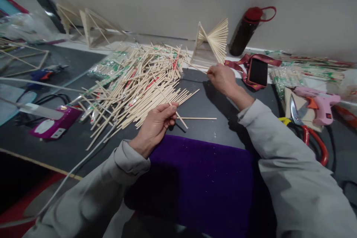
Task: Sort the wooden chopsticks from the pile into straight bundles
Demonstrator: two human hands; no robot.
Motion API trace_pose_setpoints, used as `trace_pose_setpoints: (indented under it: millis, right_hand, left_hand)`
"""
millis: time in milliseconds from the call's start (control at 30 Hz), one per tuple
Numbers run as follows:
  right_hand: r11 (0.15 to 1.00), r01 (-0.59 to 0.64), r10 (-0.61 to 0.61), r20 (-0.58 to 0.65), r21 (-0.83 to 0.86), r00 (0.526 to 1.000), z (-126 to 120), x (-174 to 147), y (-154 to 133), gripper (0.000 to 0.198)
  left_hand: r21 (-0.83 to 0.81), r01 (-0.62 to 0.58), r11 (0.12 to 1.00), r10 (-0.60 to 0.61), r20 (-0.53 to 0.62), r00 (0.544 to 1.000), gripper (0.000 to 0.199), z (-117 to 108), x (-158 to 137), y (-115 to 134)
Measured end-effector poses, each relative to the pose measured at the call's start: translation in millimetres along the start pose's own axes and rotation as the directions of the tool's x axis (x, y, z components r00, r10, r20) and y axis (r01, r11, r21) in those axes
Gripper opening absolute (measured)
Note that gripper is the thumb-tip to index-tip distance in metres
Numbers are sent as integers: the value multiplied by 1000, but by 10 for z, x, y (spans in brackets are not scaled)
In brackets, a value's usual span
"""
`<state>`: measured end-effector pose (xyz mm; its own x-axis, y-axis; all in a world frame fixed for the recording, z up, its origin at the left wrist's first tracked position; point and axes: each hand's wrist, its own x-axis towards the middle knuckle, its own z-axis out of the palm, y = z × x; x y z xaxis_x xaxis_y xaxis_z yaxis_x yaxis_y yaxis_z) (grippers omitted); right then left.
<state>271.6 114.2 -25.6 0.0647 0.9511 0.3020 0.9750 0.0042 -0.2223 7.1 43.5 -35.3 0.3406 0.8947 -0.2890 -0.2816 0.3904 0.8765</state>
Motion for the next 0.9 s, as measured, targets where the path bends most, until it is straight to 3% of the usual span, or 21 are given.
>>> trace_pose_setpoints:
  millis: [67, 200, 533, 900]
  right_hand:
    - [982, -12, 6, -35, -186, 999, 97, 175, 148, 29]
    - [952, 6, -7, -1, -307, 1000, 234, 315, 282, 31]
    - [910, 30, -12, 47, -414, 999, 329, 326, 375, 41]
    - [920, 26, -3, 59, -390, 998, 314, 303, 314, 40]
  left_hand:
    - [42, 5, 999, -6, 15, 1000, 25, 11, -23, 2]
    - [85, 15, 996, -18, 44, 999, 20, 25, -65, 5]
    - [107, 56, 993, -66, 83, 994, 16, 37, -112, -21]
    - [145, 55, 988, -66, 69, 995, 18, 30, -122, 6]
